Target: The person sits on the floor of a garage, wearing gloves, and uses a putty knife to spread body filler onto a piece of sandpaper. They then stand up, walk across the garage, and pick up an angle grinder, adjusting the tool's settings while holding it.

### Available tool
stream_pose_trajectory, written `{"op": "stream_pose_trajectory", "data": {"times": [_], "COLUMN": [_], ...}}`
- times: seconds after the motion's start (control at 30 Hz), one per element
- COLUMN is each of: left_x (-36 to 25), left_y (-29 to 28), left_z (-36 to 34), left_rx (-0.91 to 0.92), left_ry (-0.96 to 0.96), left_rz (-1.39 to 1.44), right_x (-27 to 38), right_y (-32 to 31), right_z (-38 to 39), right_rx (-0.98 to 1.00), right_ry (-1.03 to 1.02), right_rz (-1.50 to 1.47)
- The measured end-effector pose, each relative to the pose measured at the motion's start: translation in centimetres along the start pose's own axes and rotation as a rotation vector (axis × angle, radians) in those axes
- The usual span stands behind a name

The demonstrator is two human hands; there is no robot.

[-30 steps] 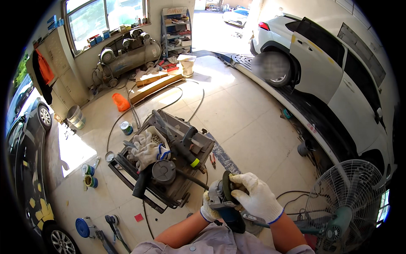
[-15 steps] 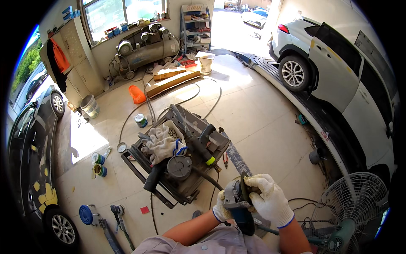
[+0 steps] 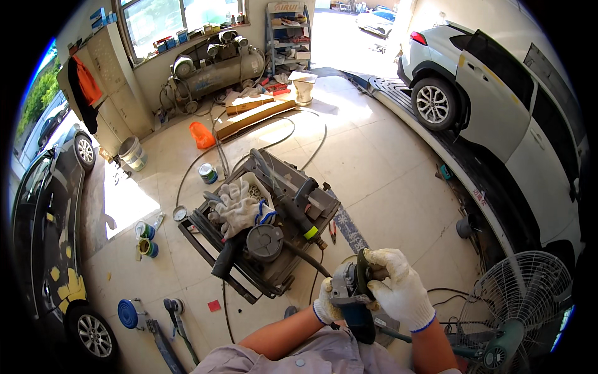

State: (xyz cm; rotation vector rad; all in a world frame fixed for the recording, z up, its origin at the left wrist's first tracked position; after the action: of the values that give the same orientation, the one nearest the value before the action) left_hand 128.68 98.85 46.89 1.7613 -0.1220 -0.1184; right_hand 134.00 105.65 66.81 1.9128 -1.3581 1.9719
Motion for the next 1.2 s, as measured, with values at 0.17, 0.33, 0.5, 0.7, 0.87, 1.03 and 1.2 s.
{"op": "stream_pose_trajectory", "data": {"times": [0.17, 0.33, 0.5, 0.7, 0.87, 1.03, 1.2], "left_x": [0.1, 0.0, -0.3, -0.5, -0.6, -0.8, -0.8], "left_y": [0.1, -1.0, 0.3, 0.1, 0.7, 2.6, 1.5], "left_z": [0.4, 0.2, 0.1, 0.0, -0.1, 0.0, 0.2], "left_rx": [-0.006, 0.006, -0.02, 0.011, 0.052, 0.129, -0.024], "left_ry": [-0.007, 0.002, 0.054, 0.028, 0.025, 0.031, 0.075], "left_rz": [-0.007, 0.043, 0.058, 0.159, 0.162, 0.204, -0.346], "right_x": [-1.1, -0.8, -0.4, 0.2, -0.1, -0.6, -1.5], "right_y": [-0.4, 0.3, 0.1, 0.2, 0.1, 0.5, 0.1], "right_z": [0.4, 0.1, -0.3, -0.5, -0.4, -0.3, 0.0], "right_rx": [-0.01, 0.109, 0.14, 0.146, 0.11, 0.063, -0.009], "right_ry": [0.294, 0.312, 0.123, 0.152, 0.075, 0.097, 0.102], "right_rz": [0.081, 0.019, 0.09, 0.072, -0.017, 0.01, -0.15]}}
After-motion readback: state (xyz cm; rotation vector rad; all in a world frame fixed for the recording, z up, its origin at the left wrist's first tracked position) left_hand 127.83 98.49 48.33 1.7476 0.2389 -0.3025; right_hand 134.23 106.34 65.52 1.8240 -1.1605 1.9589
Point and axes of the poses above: each hand's wrist, its own z-axis away from the middle knuckle, its own y-axis out of the palm, x = y × z, the point moved 6 cm from there along -z, towards the middle knuckle, and after that the axes turned 2 degrees about -y, right-handed, at the moved point
